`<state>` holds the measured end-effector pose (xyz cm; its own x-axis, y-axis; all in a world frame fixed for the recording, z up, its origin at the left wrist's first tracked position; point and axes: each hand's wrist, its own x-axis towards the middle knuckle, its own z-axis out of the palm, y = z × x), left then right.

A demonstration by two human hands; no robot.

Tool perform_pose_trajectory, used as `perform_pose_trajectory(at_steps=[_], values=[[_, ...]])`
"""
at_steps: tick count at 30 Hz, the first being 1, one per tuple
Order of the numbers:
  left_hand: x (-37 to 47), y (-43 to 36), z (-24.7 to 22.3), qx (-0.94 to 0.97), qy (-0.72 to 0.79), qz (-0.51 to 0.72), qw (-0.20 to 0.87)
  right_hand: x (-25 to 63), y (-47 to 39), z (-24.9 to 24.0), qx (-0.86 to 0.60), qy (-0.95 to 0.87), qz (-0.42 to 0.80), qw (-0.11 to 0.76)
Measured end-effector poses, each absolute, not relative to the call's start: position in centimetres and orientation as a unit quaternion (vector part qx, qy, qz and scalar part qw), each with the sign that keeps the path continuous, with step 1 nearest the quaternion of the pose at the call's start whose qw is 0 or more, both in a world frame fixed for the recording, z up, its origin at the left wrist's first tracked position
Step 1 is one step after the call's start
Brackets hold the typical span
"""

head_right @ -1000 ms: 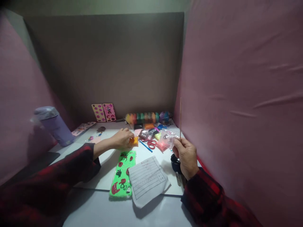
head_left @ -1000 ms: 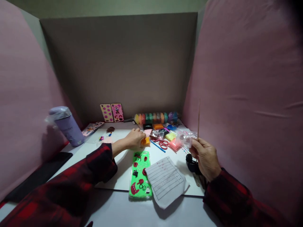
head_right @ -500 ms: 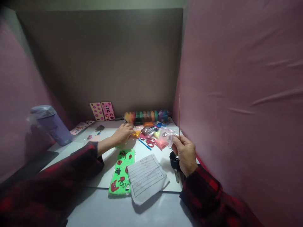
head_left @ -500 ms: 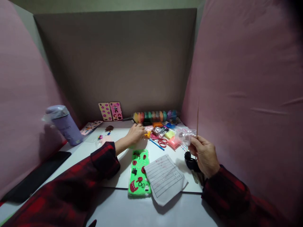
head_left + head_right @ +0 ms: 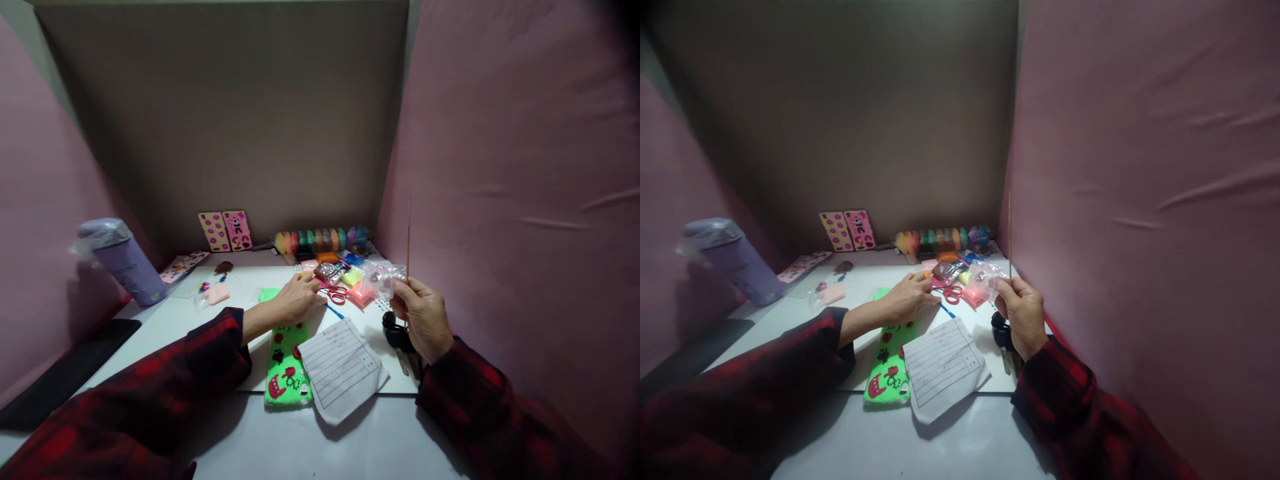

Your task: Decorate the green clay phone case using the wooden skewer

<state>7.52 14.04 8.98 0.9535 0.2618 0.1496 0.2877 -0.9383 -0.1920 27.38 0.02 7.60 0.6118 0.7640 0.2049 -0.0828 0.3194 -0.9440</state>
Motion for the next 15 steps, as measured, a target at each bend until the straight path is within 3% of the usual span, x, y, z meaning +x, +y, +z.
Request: perform_pose_trajectory(at_steps=[11,15], values=[[8.4,9.0,8.8,-0.898,-0.319,-0.027,-0.303,27.3,0.1,7.6,-0.513,-0.344,0.278,0.736],[8.7,8.9,9.0,-0.866,-0.310,-0.023,-0.392,27.4,0.0,7.6,-0.518,-0.346,0.277,0.731]])
